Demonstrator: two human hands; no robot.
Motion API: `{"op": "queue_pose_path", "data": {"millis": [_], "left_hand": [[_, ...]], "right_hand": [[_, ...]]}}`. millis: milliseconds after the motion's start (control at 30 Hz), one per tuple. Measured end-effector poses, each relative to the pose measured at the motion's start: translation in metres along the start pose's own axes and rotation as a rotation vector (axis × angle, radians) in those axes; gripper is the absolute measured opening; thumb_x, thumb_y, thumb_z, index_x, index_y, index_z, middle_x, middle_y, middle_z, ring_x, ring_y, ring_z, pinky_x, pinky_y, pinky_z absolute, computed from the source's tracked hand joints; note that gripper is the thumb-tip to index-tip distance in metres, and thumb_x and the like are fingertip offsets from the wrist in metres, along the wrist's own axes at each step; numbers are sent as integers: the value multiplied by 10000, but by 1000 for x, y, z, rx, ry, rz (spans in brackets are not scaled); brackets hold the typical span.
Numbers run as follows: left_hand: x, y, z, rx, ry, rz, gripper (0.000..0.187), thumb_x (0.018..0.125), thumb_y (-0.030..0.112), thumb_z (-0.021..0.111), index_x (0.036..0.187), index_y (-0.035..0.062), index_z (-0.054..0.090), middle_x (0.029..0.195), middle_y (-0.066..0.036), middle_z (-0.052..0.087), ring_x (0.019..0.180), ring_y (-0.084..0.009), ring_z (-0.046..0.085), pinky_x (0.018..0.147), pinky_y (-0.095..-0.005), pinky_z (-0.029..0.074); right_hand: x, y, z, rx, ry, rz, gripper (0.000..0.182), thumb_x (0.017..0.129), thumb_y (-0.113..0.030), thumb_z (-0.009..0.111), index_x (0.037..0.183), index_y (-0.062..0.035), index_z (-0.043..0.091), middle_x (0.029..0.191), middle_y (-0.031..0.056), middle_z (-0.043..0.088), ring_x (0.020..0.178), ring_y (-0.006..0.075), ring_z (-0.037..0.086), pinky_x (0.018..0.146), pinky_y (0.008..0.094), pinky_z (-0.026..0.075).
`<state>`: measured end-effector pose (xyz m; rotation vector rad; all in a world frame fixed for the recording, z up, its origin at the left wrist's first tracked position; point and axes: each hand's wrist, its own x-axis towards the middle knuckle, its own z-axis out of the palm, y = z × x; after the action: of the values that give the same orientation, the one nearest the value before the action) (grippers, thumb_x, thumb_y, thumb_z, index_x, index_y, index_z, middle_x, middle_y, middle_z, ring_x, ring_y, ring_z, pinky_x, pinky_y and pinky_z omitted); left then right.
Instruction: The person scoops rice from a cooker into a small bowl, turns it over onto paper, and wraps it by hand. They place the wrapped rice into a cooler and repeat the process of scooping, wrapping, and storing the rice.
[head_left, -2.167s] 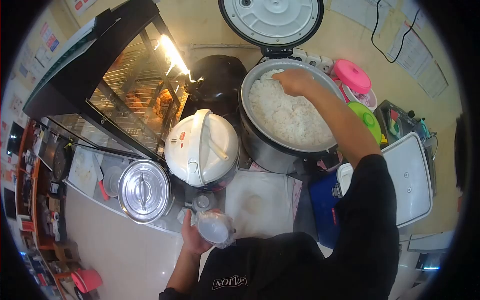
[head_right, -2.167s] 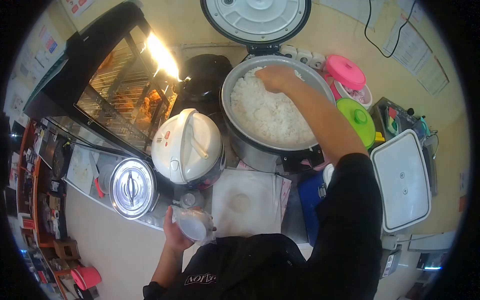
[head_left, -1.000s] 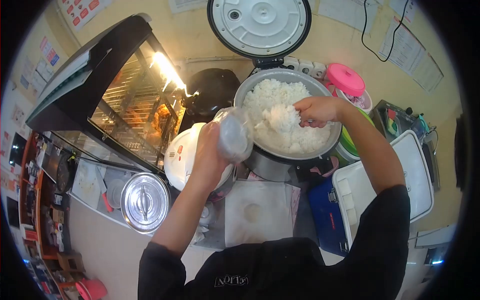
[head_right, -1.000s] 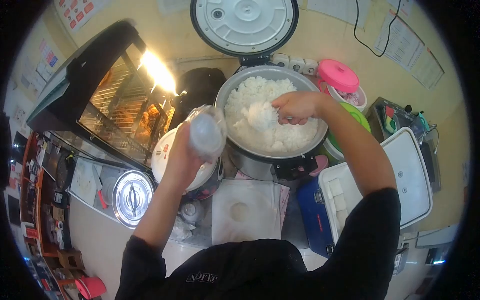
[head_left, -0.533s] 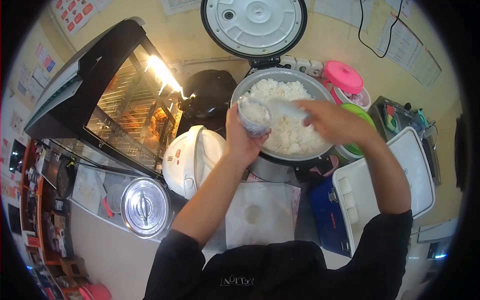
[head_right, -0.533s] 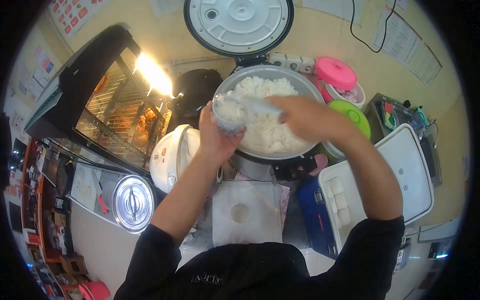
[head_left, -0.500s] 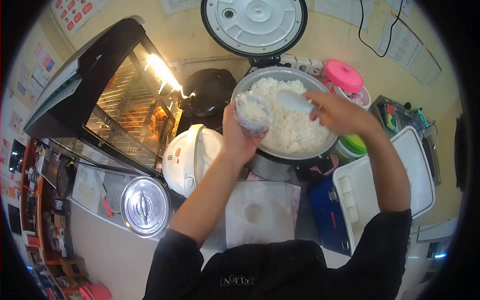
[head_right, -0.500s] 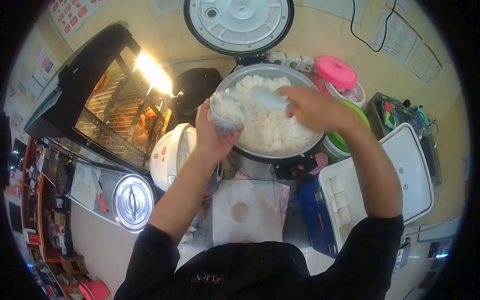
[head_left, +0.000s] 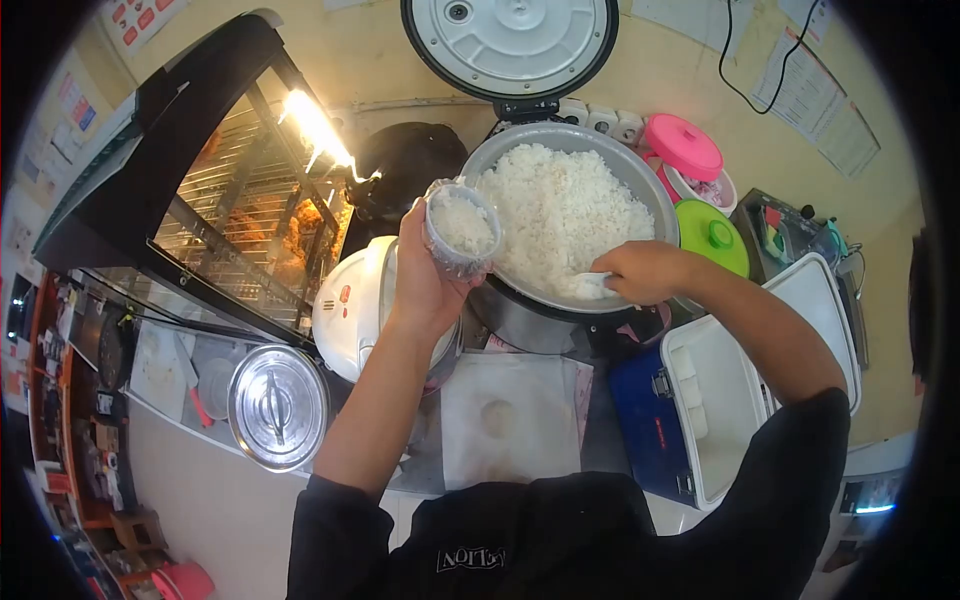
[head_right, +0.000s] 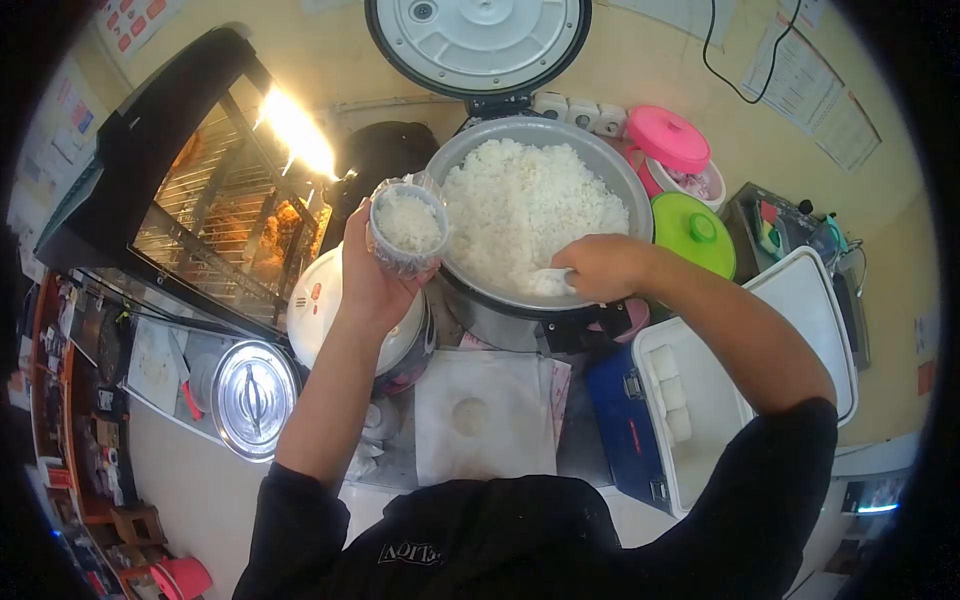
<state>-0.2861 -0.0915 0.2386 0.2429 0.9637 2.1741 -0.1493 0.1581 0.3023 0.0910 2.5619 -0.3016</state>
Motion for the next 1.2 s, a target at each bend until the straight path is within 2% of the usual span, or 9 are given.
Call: {"op": "queue_pose_path", "data": {"millis": [267,367,433,567,667,833,933,1067,1200], "left_hand": [[11,-2,1,114,96,44,491,1021,543,430,1239,132,587,1071,-61,665,890,-204,656,649,-331,501],[19,-12,11,252,166,174,490,1037,529,443,1307,134,549,1161,-60,645,990,-204,645,694,-354,515],[31,-26,20,373,178,297,499,1047,519,450,1360,137,515,1228,-61,626,1066,-205,634,741,-369,523],[49,-49,45,134,-16,73,515,1052,528,425,1394,149,497,1271,-59,619,1142,-215,617,853,-401,510],[54,-67,60,8,30,66,455,1048,544,426,1283,158,484,1058,-31,632,825,-169,651,537,-307,474],[41,-38,69,-48,53,-171,533,1044,577,380,1336,158,531,1193,-56,643,955,-209,636,714,-360,530],[44,-30,59,-131,-14,-187,542,1039,571,392,1353,157,548,1232,-67,630,1005,-221,622,774,-382,549],[37,-30,59,-146,-36,-201,535,1036,573,403,1323,154,569,1225,-70,632,993,-222,624,745,-370,558],[31,-32,58,-2,21,-206,547,1020,614,410,1273,159,580,1192,-40,651,951,-220,635,708,-366,539]], "right_hand": [[57,25,20,294,17,-172,292,897,-102,487,1091,49,644,1021,239,695,977,332,678,872,436,502],[30,36,9,557,142,-183,219,908,-77,509,1069,16,623,894,140,668,844,239,625,802,369,501],[6,22,-5,642,304,-130,291,895,-28,507,1166,22,598,934,168,663,875,269,636,826,382,506],[6,-16,14,438,789,-191,560,854,76,505,1412,39,477,1076,221,627,992,344,638,906,417,505],[-5,-62,22,119,649,18,699,831,120,500,1514,59,363,1171,250,579,1086,395,610,975,440,480],[-19,-6,-17,152,480,-226,704,885,100,482,1559,-64,366,1140,210,584,1038,348,625,939,399,490],[-28,15,-22,174,783,-360,582,942,42,492,1514,-47,432,1054,199,632,951,327,650,874,402,510],[-11,11,-10,383,817,-183,206,988,-181,559,1104,-40,654,831,214,679,853,395,682,766,483,521],[9,-23,-5,164,816,-75,249,1007,-314,549,1002,-80,635,847,205,690,833,432,668,718,522,503]]}}
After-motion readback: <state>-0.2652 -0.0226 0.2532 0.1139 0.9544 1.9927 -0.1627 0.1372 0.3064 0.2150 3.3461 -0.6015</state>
